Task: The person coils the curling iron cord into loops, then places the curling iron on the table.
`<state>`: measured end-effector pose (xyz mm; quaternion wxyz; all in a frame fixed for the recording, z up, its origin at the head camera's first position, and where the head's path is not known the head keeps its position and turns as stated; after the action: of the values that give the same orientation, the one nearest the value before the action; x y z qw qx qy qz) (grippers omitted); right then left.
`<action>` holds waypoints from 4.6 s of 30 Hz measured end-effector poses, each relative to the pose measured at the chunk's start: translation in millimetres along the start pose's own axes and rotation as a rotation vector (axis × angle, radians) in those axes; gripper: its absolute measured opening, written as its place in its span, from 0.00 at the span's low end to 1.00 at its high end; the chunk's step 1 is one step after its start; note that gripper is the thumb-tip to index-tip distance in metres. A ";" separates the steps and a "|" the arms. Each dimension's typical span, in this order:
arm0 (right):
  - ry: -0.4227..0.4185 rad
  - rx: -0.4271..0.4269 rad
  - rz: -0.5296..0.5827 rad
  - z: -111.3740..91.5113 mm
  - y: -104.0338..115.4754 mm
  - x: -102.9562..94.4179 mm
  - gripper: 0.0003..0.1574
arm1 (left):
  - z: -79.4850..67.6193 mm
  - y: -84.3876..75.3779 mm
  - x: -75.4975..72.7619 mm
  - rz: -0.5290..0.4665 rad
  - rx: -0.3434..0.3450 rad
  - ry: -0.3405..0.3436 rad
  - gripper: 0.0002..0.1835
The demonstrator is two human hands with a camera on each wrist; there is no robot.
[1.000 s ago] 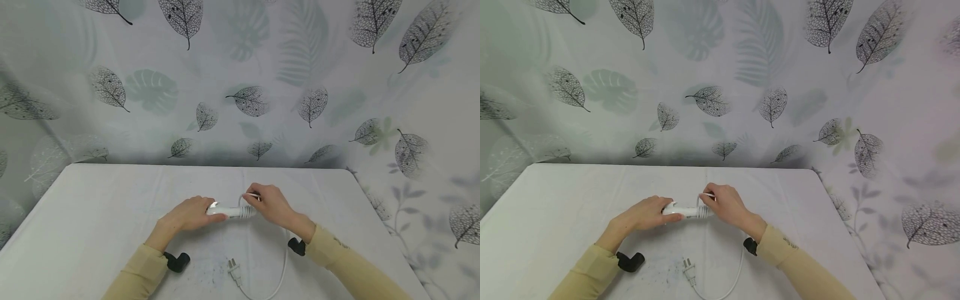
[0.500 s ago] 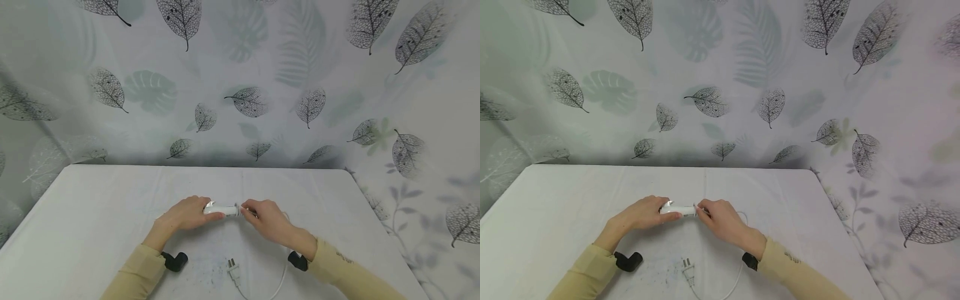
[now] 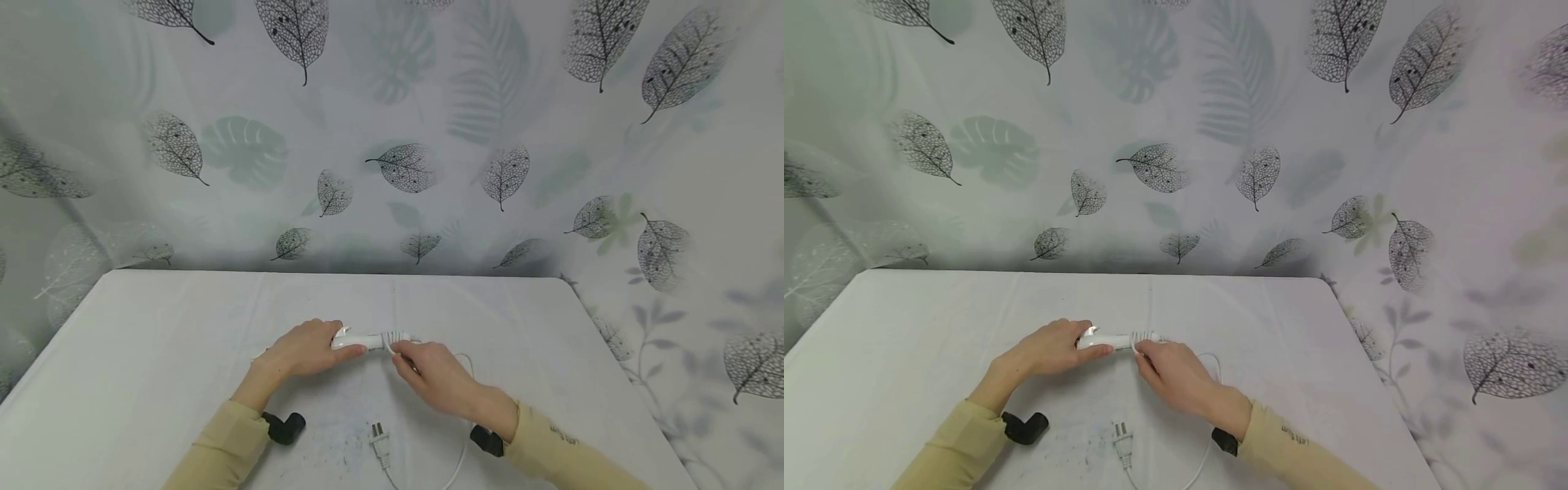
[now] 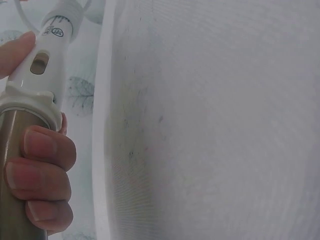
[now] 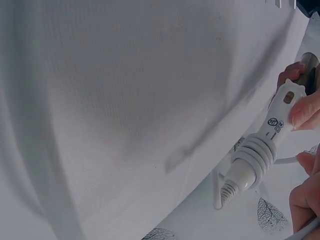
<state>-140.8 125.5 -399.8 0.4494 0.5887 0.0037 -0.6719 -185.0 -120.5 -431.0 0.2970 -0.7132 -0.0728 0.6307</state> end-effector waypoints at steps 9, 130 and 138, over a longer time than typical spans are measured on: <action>-0.021 -0.004 -0.012 -7.5 0.7 6.3 0.07 | -0.1 -0.2 -1.4 0.045 0.015 -0.032 0.27; 0.092 0.087 -0.031 49.2 -36.0 -22.1 0.08 | -4.0 -10.4 -6.1 -0.023 0.059 0.073 0.28; 0.053 0.100 -0.029 41.5 -21.0 -22.7 0.06 | -3.0 -8.5 -4.2 -0.048 0.016 0.078 0.29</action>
<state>-188.5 129.5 -380.0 0.4094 0.6281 -0.0095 -0.6617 -180.7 -116.6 -423.0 0.3203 -0.7328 -0.0733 0.5959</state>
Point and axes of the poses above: each hand's wrist, its own z-axis towards the middle knuckle, its own x-axis out of the palm, y = z × x, the point moved 1 cm from there along z, towards the middle knuckle, and after that the axes turned 8 degrees about -y, right-handed, at the moved point
